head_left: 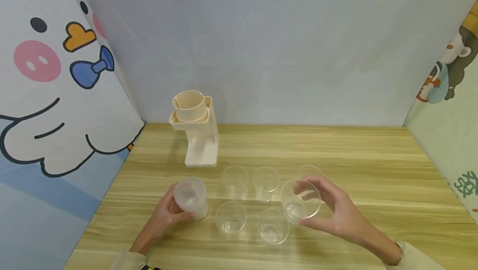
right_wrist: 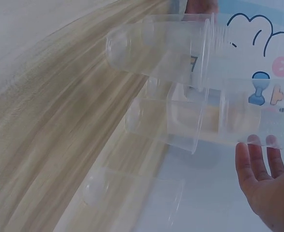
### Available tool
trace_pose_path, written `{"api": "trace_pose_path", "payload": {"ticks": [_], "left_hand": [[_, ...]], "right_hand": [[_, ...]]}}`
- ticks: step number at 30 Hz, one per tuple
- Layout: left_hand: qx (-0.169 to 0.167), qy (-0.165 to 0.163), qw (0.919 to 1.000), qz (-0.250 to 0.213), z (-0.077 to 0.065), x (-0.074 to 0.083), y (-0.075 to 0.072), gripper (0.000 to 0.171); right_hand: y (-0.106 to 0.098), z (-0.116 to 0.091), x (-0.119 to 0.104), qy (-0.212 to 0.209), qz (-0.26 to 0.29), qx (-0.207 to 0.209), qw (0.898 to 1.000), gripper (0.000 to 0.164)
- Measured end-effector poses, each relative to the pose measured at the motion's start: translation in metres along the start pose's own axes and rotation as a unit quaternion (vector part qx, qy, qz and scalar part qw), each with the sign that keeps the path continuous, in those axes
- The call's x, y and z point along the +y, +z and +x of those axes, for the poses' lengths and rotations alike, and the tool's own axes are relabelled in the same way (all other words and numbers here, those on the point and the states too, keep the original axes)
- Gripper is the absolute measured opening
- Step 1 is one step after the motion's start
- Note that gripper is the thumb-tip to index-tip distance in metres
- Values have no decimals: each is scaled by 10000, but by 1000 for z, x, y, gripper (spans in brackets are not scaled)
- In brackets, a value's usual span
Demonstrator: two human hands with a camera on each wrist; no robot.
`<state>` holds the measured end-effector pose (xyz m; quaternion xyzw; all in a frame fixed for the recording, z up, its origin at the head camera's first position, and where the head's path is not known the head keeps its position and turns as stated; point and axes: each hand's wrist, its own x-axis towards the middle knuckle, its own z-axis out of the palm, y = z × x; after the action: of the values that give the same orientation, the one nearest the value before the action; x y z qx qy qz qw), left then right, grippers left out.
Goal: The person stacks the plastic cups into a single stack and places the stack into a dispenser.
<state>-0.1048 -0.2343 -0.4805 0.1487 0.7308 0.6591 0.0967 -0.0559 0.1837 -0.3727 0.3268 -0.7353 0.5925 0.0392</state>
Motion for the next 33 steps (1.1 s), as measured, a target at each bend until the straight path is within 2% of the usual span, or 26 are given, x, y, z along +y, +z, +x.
{"api": "trace_pose_path", "payload": {"ticks": [3, 13, 20, 33], "left_hand": [[42, -48, 10000, 62, 0, 0, 0, 82], [172, -131, 9993, 306, -1, 1, 0, 81], [163, -88, 9994, 282, -1, 1, 1, 81], [118, -42, 9998, 170, -1, 0, 1, 81]], "right_hand": [[1, 4, -2, 24, 5, -49, 10000, 71], [10, 23, -6, -314, 133, -224, 9992, 71], [15, 31, -5, -81, 97, -304, 9995, 71], [21, 39, -2, 110, 114, -367, 9992, 69]]}}
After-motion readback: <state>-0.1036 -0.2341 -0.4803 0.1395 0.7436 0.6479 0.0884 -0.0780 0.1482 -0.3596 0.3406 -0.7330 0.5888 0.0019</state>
